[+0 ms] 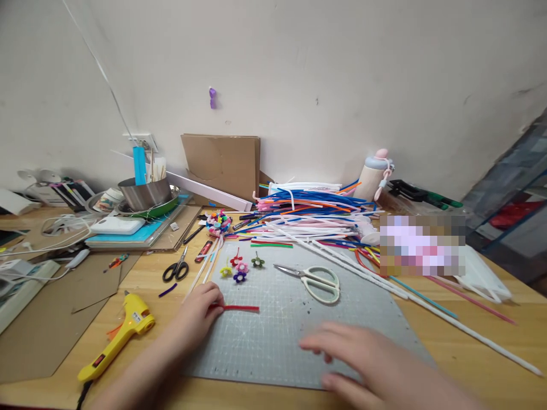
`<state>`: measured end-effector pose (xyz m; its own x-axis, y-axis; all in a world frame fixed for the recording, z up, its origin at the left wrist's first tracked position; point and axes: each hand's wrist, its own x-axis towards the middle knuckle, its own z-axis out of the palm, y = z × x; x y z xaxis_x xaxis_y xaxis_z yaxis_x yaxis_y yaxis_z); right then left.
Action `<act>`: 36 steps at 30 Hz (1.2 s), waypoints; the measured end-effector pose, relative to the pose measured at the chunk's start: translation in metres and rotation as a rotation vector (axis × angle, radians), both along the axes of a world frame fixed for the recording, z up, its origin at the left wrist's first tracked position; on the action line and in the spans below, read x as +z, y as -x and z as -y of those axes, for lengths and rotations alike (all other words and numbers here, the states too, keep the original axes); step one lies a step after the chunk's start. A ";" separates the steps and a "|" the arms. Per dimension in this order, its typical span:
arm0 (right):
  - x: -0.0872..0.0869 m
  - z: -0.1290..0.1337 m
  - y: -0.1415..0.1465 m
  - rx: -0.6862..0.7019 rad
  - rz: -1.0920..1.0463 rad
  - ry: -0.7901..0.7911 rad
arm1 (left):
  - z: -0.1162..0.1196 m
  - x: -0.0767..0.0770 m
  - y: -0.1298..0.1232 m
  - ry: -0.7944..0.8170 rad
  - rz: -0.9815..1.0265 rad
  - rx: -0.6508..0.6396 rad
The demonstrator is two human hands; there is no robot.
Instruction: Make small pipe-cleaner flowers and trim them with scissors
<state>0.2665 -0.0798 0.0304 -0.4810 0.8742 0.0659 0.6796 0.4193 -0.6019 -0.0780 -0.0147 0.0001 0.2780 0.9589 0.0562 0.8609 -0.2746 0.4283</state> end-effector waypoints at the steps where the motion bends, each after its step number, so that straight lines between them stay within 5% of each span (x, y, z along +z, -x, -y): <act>1: 0.006 -0.012 0.020 0.071 0.030 0.044 | 0.001 0.002 -0.003 -0.005 -0.001 -0.010; 6: 0.015 -0.058 0.095 -0.010 -0.139 0.016 | 0.007 0.024 -0.028 -0.032 0.059 -0.184; 10: -0.002 -0.074 0.106 0.017 -0.393 0.375 | 0.002 0.037 -0.052 -0.031 0.238 -0.233; 18: -0.031 -0.075 0.109 -0.118 -0.673 0.601 | -0.017 0.009 -0.067 0.515 1.086 0.027; 36: -0.040 -0.073 0.114 -0.107 -0.908 0.953 | -0.013 -0.004 -0.071 0.648 1.197 0.050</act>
